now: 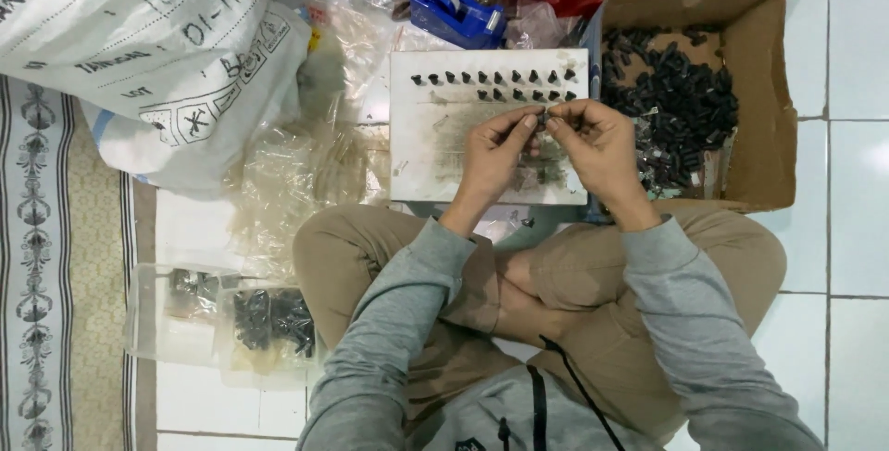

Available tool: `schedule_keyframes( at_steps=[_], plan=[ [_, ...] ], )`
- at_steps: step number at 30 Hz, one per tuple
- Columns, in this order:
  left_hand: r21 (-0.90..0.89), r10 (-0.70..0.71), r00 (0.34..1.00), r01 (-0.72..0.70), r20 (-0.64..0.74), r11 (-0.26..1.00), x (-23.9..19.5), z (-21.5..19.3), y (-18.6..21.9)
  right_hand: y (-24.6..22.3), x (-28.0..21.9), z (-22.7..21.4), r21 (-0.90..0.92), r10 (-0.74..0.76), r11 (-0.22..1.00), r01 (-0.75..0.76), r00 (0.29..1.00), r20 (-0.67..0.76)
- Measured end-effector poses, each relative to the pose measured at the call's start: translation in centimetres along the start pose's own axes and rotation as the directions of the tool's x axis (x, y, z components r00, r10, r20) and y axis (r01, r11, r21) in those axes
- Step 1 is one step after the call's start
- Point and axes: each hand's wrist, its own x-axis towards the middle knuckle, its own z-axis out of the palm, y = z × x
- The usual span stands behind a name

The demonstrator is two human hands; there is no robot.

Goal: The person sits cross-legged on the floor and repeatedly picks small black components from a cardboard box, then places them into slots on a white board. The person handles the components one at a time and continues filling the board's slots.

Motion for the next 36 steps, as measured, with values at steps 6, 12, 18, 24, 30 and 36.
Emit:
schedule_keyframes(
  at_steps=[6, 12, 18, 24, 30, 36],
  plan=[
    [-0.055, 0.009, 1.000, -0.009, 0.003, 0.998, -0.1, -0.1, -0.9, -0.1, -0.3, 0.3, -0.003, -0.019, 1.000, 0.019, 1.000, -0.002],
    [-0.058, -0.007, 1.000, 0.006, -0.018, 0.998, -0.5, 0.0, -1.2, -0.2, -0.7, 0.8, -0.018, -0.037, 0.999, 0.036, 0.999, -0.023],
    [0.007, -0.014, 0.999, 0.014, -0.030, 1.000, -0.8, -0.3, -1.9, 0.4, -1.2, 1.1, -0.013, -0.015, 1.000, 0.015, 0.999, -0.030],
    [0.076, 0.020, 0.998, -0.016, -0.052, 0.997, -0.6, -0.2, -0.7, 0.1, -0.9, 1.7, 0.065, 0.077, 0.995, -0.077, 0.997, 0.007],
    [-0.004, -0.023, 0.996, 0.023, -0.084, 1.000, -0.8, 0.4, -0.8, 0.9, -0.2, 0.7, 0.084, 0.046, 0.995, -0.047, 0.999, 0.017],
    [-0.002, -0.043, 0.995, 0.043, -0.092, 0.999, -0.9, 0.4, 0.1, 0.5, -0.3, 0.6, 0.025, 0.002, 1.000, -0.001, 0.999, -0.034]
  ],
)
